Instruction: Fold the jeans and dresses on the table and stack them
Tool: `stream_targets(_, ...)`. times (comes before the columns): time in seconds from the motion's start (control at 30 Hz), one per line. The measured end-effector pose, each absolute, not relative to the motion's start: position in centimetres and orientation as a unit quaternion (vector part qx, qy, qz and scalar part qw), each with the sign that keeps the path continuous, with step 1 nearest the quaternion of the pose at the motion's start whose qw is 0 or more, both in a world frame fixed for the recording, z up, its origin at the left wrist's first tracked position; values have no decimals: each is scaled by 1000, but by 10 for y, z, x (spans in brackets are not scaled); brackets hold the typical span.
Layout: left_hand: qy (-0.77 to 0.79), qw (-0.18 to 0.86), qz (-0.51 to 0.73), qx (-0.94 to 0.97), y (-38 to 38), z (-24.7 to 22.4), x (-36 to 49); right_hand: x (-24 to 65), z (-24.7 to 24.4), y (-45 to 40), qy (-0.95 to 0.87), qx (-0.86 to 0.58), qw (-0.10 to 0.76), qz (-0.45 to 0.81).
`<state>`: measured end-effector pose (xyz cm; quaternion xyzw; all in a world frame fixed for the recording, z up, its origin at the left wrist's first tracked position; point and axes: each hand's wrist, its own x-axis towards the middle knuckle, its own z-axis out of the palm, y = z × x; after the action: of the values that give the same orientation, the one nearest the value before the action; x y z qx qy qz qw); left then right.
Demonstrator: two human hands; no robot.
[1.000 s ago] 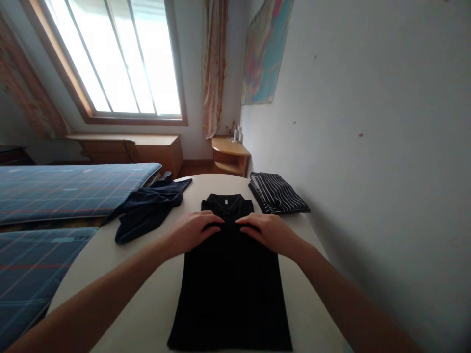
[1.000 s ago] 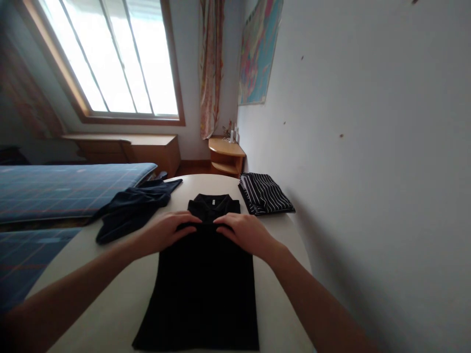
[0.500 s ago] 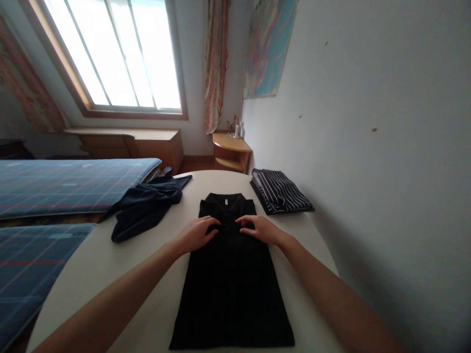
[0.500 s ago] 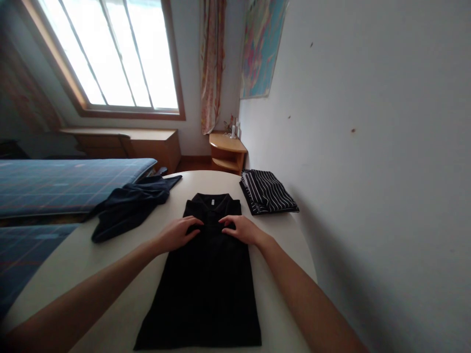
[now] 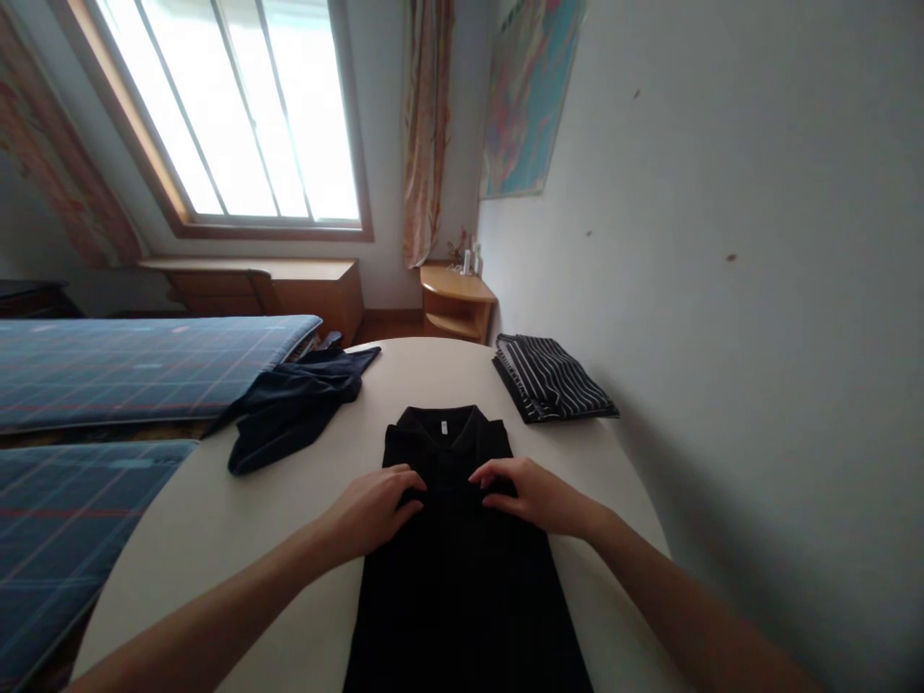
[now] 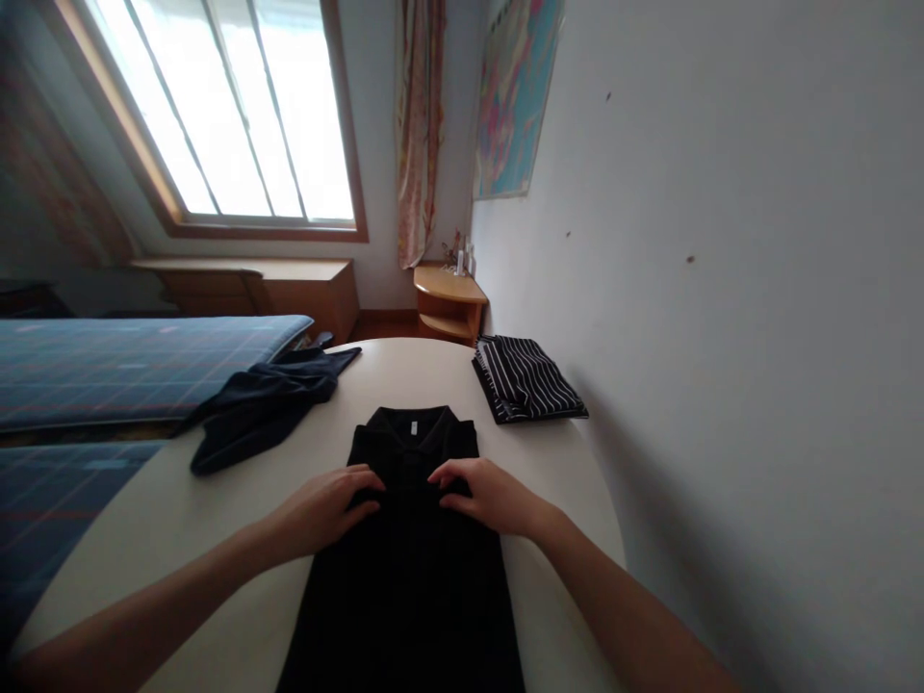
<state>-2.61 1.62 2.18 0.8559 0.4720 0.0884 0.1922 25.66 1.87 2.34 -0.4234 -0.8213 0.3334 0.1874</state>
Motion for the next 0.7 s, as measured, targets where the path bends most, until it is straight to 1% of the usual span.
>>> stream_targets(0.17,441,200,152,862,31,57,-34,262,53,30,-828,-413,221,308)
stream_targets(0.3,444,147,227,854,59,92,-37,263,86,57,-832,-411,278,247)
stream_targets(0.37,450,126,265,843,78,102,-37,262,97,76,-823,-423,312,217)
stream_targets(0.47,463,128,273,833,105,96,-35,260,97,102,-812,-437,323,212)
stream_targets(0.6,477,168,263,822,129,70,-32,258,75,125,-809,-460,288,225)
stream_targets(0.7,469,208,292,807,139,59,-33,260,63,134,-800,-463,285,253)
